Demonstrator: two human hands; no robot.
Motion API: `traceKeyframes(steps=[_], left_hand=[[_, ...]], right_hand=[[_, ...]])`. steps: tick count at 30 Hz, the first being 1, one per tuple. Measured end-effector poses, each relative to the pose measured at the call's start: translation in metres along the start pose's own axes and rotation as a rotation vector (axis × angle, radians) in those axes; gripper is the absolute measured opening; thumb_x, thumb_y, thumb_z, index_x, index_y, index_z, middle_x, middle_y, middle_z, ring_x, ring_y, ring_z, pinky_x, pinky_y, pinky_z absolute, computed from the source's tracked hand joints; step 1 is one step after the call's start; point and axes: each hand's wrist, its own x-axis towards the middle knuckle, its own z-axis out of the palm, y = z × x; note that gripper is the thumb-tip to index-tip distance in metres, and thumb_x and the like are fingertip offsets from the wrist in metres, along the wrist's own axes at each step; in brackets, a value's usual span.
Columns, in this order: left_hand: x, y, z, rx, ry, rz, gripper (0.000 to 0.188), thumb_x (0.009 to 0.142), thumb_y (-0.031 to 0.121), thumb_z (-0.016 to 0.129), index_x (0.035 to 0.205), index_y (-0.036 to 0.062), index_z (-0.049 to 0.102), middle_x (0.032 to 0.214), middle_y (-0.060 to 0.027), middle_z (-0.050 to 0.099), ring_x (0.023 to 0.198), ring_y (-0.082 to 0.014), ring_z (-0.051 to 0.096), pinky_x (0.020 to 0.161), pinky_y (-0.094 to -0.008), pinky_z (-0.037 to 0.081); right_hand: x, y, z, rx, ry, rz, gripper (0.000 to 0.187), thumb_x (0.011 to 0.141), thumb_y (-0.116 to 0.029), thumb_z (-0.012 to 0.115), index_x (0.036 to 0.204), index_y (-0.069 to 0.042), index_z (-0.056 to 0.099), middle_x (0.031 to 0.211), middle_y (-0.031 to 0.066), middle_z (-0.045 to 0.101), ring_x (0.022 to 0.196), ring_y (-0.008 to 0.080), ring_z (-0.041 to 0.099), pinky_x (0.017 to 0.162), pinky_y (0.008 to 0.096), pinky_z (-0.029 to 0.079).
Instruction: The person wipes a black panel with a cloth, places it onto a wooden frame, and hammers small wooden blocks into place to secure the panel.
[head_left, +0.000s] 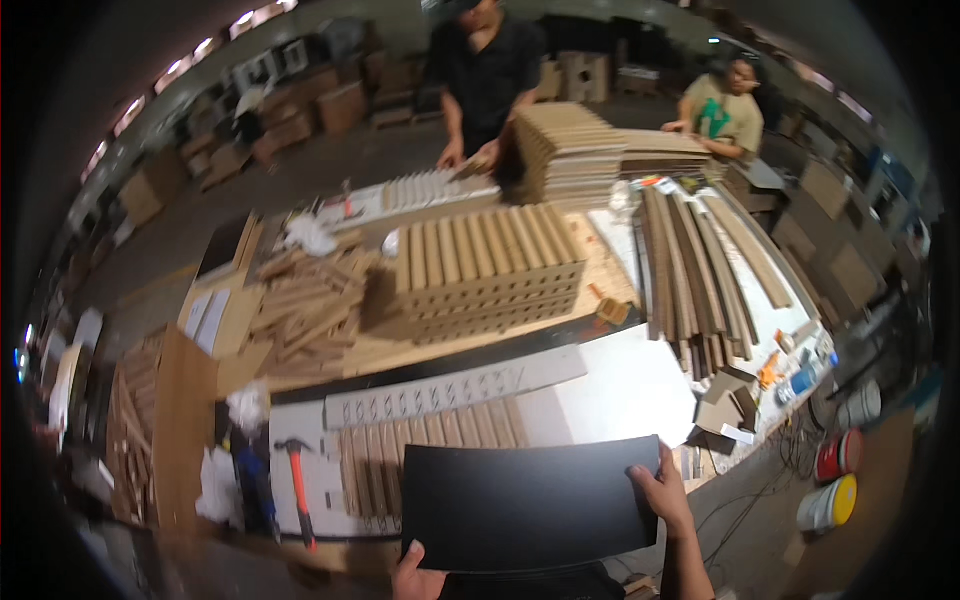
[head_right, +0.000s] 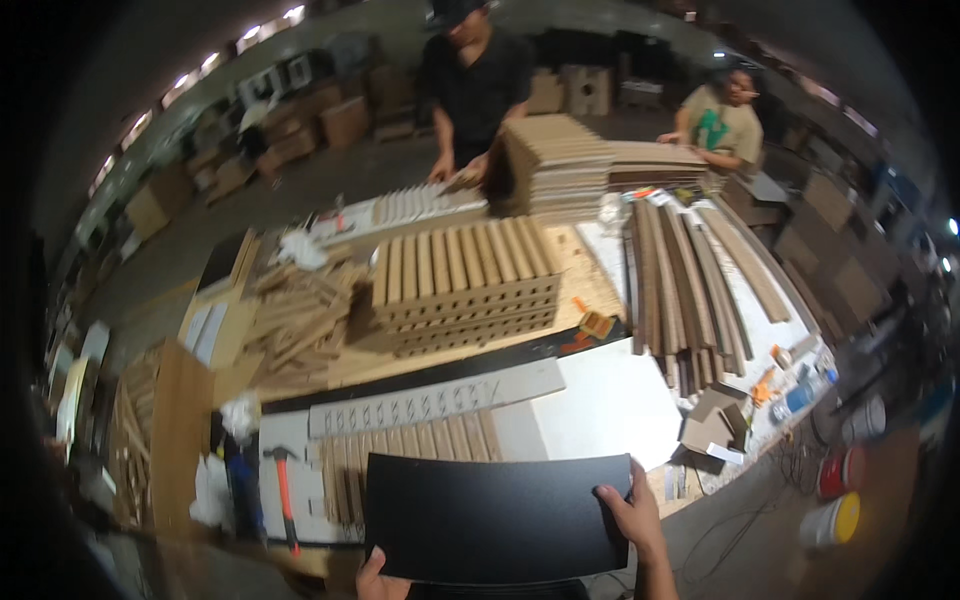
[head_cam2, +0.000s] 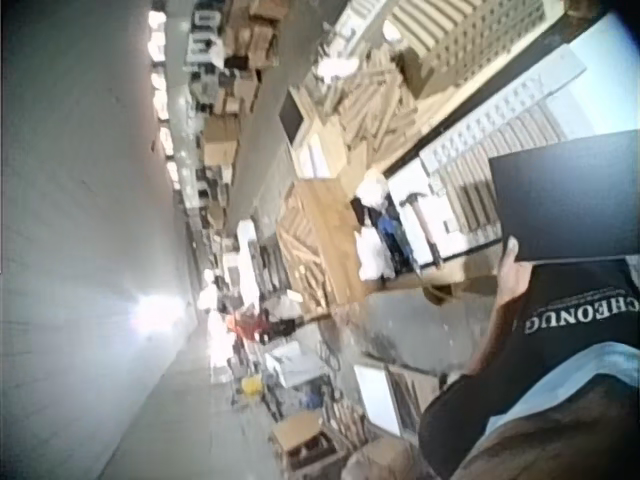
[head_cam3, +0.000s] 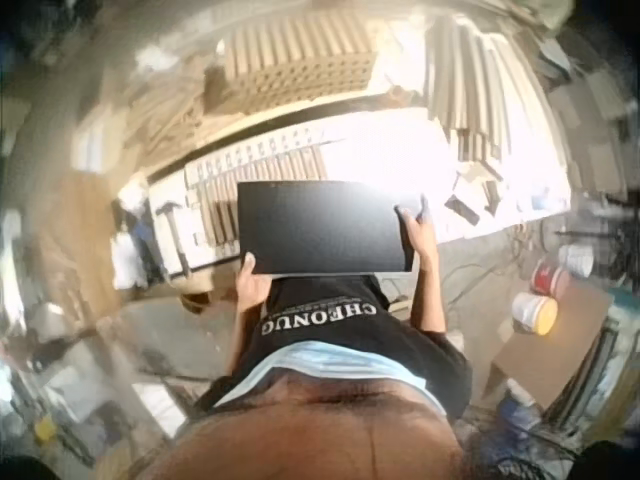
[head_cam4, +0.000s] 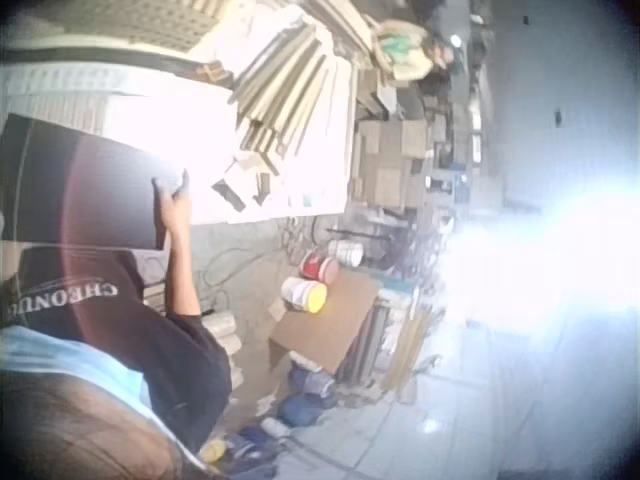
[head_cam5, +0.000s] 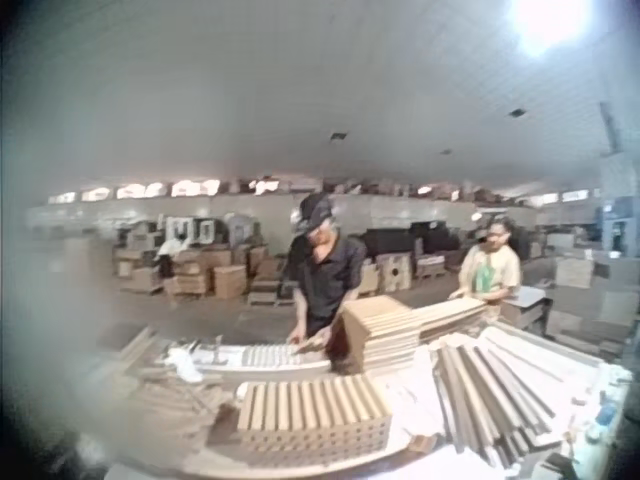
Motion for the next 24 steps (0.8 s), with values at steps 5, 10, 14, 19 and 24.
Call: traceKeyframes(steps=[5,10,14,19,24], left_hand=[[0.011,0.021,-0.003,0.651,0.064,0.151,0.046,0.092,0.019,0.060,0.133,0.0018,0.048,0.124,-0.0091,0.056,0.107,-0.0199,0.056,0.093,-0.0332,0.045],[0.029,0.030,-0.003,1.318,0.355,0.567,0.047,0.091,0.017,0.062,0.133,-0.0006,0.048,0.122,-0.0131,0.058,0.106,-0.0180,0.056,0.093,-0.0319,0.043],[0.054,0.043,-0.032,1.120,0.543,0.661,0.041,0.092,0.018,0.061,0.127,-0.0018,0.053,0.118,-0.0173,0.060,0.105,-0.0241,0.058,0.094,-0.0336,0.042],[0.077,0.075,-0.034,1.442,0.650,0.785,0.040,0.088,0.020,0.065,0.121,-0.0023,0.056,0.117,-0.0203,0.054,0.107,-0.0339,0.055,0.092,-0.0387,0.043],[0.097,0.089,-0.033,1.593,0.742,0.768,0.042,0.085,0.020,0.066,0.119,-0.0018,0.057,0.117,-0.0208,0.051,0.108,-0.0372,0.050,0.093,-0.0437,0.041]], right_hand=[[-0.002,0.020,0.007,0.786,-0.317,0.407,0.054,0.089,-0.022,0.063,0.130,0.005,0.041,0.120,0.0129,0.053,0.110,0.0208,0.050,0.096,0.0336,0.040],[0.032,-0.009,0.055,0.771,-0.327,0.248,0.050,0.087,-0.013,0.061,0.131,0.001,0.041,0.114,0.0110,0.054,0.107,0.0187,0.050,0.094,0.0312,0.040],[0.051,-0.033,0.101,0.600,-0.311,0.135,0.052,0.082,-0.011,0.066,0.129,0.000,0.048,0.117,0.0096,0.051,0.105,0.0171,0.048,0.093,0.0309,0.039],[0.049,-0.060,0.143,0.453,-0.207,0.149,0.056,0.081,-0.005,0.067,0.134,-0.002,0.049,0.115,0.0067,0.052,0.101,0.0164,0.048,0.093,0.0298,0.039],[0.055,-0.073,0.162,0.596,-0.194,0.262,0.053,0.080,0.001,0.066,0.131,-0.001,0.053,0.111,0.0052,0.052,0.096,0.0141,0.046,0.089,0.0282,0.040]])
